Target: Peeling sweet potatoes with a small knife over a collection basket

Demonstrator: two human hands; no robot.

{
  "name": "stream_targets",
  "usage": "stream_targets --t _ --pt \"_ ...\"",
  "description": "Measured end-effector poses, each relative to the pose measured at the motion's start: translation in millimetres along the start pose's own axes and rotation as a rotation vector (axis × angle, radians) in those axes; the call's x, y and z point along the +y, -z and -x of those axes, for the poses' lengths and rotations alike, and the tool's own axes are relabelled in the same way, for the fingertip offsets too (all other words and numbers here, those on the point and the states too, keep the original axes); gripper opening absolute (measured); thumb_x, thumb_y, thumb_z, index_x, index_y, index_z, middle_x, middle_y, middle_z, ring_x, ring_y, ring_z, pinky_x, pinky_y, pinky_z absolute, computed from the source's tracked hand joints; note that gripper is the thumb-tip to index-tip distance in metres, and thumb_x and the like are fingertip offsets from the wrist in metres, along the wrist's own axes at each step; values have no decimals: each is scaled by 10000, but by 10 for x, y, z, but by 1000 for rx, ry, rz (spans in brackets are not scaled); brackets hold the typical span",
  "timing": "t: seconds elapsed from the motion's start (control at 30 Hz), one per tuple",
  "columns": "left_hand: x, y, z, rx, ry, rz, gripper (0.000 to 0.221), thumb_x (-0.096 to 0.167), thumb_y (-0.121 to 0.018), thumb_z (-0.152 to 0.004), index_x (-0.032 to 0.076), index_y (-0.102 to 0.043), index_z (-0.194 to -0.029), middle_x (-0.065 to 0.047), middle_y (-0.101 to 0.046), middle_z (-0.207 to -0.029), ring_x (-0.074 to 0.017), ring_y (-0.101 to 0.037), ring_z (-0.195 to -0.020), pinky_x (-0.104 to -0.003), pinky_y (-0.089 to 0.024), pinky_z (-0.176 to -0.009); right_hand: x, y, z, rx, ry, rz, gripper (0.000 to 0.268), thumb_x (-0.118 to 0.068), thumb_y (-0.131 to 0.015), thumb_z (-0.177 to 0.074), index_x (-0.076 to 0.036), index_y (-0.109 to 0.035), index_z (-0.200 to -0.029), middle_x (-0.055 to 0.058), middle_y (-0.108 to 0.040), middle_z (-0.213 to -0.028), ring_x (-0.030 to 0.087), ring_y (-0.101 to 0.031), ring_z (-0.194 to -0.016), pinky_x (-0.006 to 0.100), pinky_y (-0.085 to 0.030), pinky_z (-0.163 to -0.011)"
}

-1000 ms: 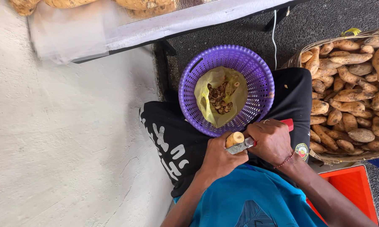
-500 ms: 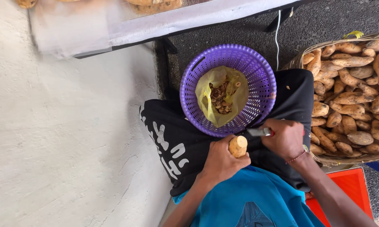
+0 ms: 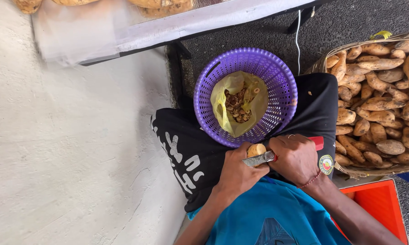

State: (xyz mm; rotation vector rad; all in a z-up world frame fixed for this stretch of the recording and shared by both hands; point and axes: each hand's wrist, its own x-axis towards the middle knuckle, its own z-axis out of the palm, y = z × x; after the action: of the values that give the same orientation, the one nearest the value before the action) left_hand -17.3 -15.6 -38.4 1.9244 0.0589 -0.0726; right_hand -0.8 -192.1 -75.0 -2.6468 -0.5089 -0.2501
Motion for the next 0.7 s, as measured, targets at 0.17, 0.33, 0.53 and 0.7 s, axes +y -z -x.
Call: stream_targets --t 0.17,0.33,0.53,0.7 --pt "7 6 59 -18 25 23 169 108 -699 -618 50 -675 -775 -140 -638 -553 -348 -715 -557 -366 -546 -515 98 -45 3 42 -45 5 232 -228 -719 -636 -208 -505 -548 0 -482 -485 259 -569 -491 365 -468 -503" --pt "63 96 138 -18 -46 9 159 106 -709 -608 100 -666 -761 -79 -613 -540 -243 -704 -523 -305 -558 -527 687 -240 199 -85 -267 146 304 -320 -753 -632 -216 -489 -525 32 -501 -478 290 -593 -513 382 -448 -524" --pt "139 254 -29 -201 -47 166 247 112 -789 -782 122 -568 -893 40 -589 -746 -96 -572 -648 -256 -534 -602 667 -324 302 -139 -438 223 225 -361 -685 -743 -232 -603 -578 105 -625 -610 400 -653 -674 497 -448 -552" --pt "257 281 -193 -206 60 461 189 66 -754 -831 145 -590 -884 19 -618 -852 -113 -597 -786 -283 -544 -741 183 48 -37 -181 -510 -213 378 -272 -692 -849 -115 -465 -590 85 -454 -506 275 -413 -591 431 -346 -534"
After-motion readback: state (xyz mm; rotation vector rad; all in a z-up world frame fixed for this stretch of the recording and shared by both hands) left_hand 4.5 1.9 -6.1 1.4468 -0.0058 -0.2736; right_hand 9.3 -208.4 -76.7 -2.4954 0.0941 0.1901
